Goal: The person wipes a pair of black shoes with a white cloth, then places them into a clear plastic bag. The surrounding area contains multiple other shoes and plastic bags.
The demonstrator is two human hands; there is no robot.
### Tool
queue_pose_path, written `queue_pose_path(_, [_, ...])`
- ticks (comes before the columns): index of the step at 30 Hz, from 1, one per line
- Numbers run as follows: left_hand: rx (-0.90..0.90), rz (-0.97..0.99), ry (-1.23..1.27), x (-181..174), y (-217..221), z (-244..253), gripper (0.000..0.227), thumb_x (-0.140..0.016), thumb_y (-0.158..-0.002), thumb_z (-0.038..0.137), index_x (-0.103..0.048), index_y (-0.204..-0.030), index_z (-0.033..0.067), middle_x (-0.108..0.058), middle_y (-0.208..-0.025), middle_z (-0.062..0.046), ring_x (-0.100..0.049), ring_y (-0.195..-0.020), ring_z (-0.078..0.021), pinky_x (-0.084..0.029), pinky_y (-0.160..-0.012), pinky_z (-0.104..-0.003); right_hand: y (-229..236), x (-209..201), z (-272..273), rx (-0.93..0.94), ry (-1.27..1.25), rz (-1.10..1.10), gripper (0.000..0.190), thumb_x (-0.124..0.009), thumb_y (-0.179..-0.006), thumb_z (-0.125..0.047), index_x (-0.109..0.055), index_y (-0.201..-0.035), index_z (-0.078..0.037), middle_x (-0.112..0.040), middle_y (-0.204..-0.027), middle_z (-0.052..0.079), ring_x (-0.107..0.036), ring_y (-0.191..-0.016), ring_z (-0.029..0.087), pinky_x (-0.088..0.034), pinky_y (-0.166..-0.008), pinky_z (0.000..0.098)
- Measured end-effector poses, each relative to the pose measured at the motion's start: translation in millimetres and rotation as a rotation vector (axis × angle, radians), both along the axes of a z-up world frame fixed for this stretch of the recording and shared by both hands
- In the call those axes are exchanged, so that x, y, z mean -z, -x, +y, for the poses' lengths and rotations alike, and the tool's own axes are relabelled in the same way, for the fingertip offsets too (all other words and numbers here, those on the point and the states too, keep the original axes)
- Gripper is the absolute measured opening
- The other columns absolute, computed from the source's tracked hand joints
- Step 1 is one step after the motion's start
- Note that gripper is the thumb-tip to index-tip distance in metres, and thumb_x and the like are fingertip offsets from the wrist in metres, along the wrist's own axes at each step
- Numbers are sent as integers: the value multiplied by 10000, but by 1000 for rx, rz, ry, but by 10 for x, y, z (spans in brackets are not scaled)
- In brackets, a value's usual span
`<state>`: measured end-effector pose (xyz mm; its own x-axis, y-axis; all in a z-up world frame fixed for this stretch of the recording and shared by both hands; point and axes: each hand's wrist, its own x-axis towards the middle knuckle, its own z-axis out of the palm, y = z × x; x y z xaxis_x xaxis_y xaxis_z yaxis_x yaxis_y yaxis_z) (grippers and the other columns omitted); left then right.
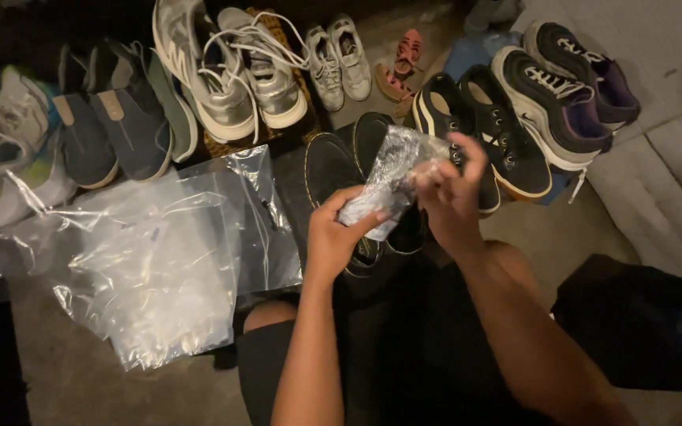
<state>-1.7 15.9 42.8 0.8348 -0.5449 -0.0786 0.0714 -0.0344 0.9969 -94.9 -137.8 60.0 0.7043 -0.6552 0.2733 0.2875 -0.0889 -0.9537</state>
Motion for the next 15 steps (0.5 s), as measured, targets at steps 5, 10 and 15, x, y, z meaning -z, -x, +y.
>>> queue_pose_path(5, [39,-126,23,-41,-107,18,528,-952,-668,149,-768,-1162,120,-740,-1115,-101,-675,-1084,-265,-492,-989,-406,51,-43,-161,266,454,229,234,-805,-949,-273,-673,-956,-80,-553,-1029,82,-488,-880,211,-382,-750,320])
queue_pose_path(10, [-205,188,142,-6,-133,0,716,-965,-651,55,-575,-1252,36,-685,-962,-94,-656,-822,-148,-599,-724,-269,47,-175,-180,318,859,-17,281,-925,-834,-155,-674,-723,-91,-665,-1040,101,-598,-1003,306,-470,-848,341])
queue_pose_path(15, [-358,445,451,133,-147,37,655,-885,-715,-55,-533,-1262,23,-710,-962,-151,-730,-817,-227,-650,-704,-364,38,-123,-120,47,806,98,223,-837,-885,-241,-652,-779,-174,-666,-964,11,-610,-1097,284,-326,-1003,409])
